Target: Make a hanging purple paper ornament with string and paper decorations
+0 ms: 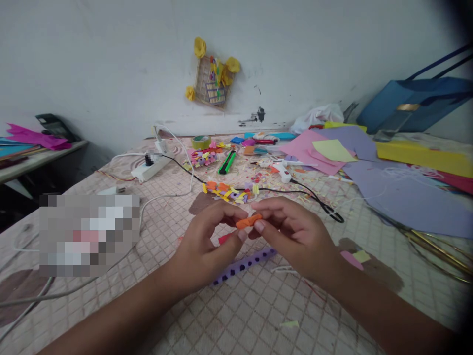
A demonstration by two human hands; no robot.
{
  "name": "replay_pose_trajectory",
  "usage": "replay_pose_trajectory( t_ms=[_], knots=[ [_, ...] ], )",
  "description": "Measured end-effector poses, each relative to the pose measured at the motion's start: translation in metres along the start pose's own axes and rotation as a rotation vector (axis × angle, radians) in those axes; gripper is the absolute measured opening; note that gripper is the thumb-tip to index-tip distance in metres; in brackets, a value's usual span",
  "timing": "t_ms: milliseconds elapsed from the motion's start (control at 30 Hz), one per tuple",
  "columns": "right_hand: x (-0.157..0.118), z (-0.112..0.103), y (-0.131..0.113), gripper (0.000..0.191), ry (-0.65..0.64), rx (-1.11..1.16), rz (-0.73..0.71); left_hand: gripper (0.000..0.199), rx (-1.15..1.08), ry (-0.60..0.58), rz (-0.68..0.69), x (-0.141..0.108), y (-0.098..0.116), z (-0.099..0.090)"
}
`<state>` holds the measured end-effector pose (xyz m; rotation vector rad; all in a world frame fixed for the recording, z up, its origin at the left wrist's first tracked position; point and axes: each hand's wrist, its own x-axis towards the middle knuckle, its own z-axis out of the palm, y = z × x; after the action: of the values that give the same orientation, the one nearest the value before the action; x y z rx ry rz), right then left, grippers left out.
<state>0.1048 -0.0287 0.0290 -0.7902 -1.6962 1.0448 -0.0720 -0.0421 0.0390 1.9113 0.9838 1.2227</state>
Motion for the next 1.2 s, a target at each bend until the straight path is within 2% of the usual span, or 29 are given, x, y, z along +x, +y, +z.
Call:
replay_pose_trajectory(
  t_ms=[167,333,500,633,867,1200],
  knots=[
    [-0.0021,0.0007,-0.0002,0.024,-0.001,-0.054,-0.056,0.004,-0.005,0.009,0.002,0.0008,0.0005,0.0017],
    [-0.0017,0.0002,0.0015,0.024,-0.049,-0.087,-0.110,0.007,0.000,0.078,-0.071,0.0015,-0.0003,0.0036],
    [-0.0019,-0.0008,0.0014,0.021,-0.058,-0.088,-0.117,0.006,-0.009,0.084,-0.054,0.0018,-0.0005,0.0034],
    [-0.0025,-0.0014,-0.0002,0.024,-0.082,-0.054,-0.102,0.005,0.005,0.086,-0.042,0.0014,-0.0006,0.0033],
    [-0.0011,0.0001,-0.0009,0.019,-0.053,-0.058,-0.071,0.005,0.043,0.076,-0.017,0.0005,-0.0008,0.0034],
    [-0.0002,-0.0013,-0.0025,0.007,-0.073,0.025,0.074,0.010,0.136,0.019,0.100,-0.0019,-0.0056,0.0027]
  ],
)
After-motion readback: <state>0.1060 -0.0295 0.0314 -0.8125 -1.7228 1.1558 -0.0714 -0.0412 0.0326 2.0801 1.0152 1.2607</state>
